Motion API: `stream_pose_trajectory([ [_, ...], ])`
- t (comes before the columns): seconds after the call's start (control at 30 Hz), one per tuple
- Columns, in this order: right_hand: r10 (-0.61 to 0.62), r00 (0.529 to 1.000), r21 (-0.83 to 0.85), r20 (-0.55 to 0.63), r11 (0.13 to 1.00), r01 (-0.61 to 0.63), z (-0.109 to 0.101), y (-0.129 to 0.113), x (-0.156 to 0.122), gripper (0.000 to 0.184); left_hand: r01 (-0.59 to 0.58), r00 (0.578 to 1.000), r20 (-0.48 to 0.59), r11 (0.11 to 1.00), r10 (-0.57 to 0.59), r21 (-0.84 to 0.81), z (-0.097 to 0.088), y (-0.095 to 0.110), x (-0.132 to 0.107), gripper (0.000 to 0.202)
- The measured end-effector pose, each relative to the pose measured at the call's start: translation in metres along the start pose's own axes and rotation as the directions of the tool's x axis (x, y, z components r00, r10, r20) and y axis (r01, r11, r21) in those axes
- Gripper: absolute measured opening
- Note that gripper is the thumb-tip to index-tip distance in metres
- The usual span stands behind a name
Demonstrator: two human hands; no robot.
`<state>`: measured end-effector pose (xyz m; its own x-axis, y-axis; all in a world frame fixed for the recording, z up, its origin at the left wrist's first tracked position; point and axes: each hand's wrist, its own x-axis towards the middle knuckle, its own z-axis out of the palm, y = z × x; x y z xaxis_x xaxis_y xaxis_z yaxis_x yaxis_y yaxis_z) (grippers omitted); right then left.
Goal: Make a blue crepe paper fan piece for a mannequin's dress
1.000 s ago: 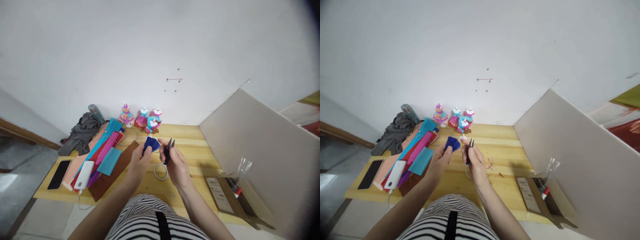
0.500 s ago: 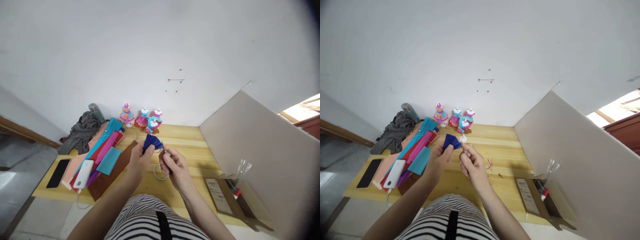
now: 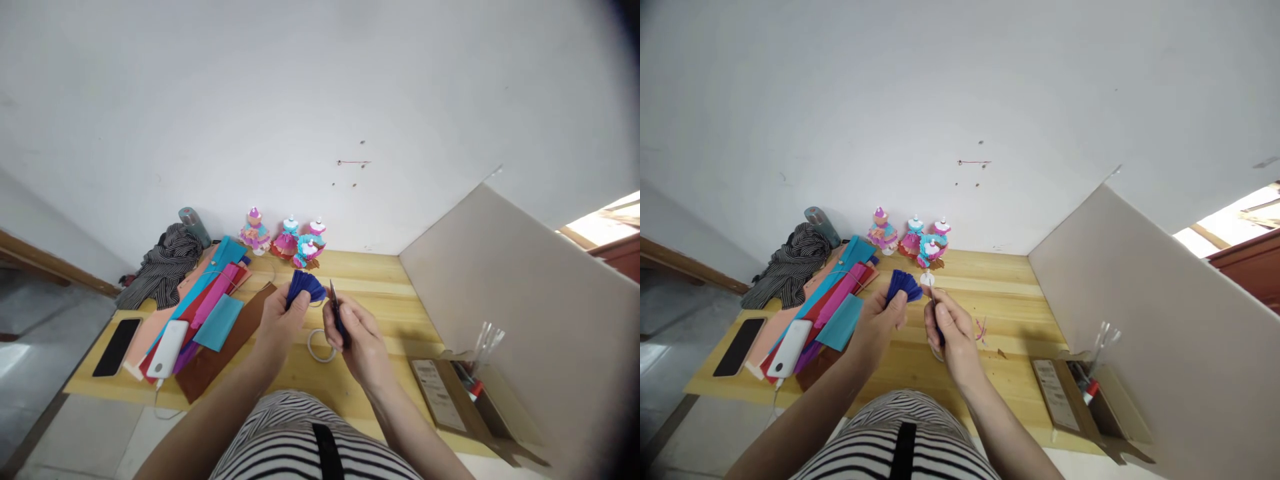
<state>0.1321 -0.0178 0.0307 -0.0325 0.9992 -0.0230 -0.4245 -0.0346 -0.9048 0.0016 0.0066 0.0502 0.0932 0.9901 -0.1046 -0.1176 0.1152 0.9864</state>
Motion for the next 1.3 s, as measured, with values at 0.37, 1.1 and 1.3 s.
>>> stream_pose_trajectory([
  [0.37, -0.033, 0.999, 0.004, -0.038, 0.999, 0.033, 0.010, 0.009, -0.005, 0.031, -0.021, 1.000, -0.009, 1.000, 0.021, -0.007, 0.003, -0.003, 0.002, 0.027],
  [1.1, -0.112, 0.992, -0.391, -0.053, 0.917, 0.083, -0.002, -0.021, 0.019, 0.022, -0.283, 0.922, 0.375, 0.826, 0.094, 0.488, -0.010, 0.008, -0.003, 0.018],
  [1.3, -0.021, 0.999, -0.319, -0.047, 0.948, 0.005, -0.006, -0.020, 0.022, 0.030, -0.240, 0.889, 0.458, 0.881, 0.031, 0.407, -0.014, 0.002, 0.001, 0.029],
])
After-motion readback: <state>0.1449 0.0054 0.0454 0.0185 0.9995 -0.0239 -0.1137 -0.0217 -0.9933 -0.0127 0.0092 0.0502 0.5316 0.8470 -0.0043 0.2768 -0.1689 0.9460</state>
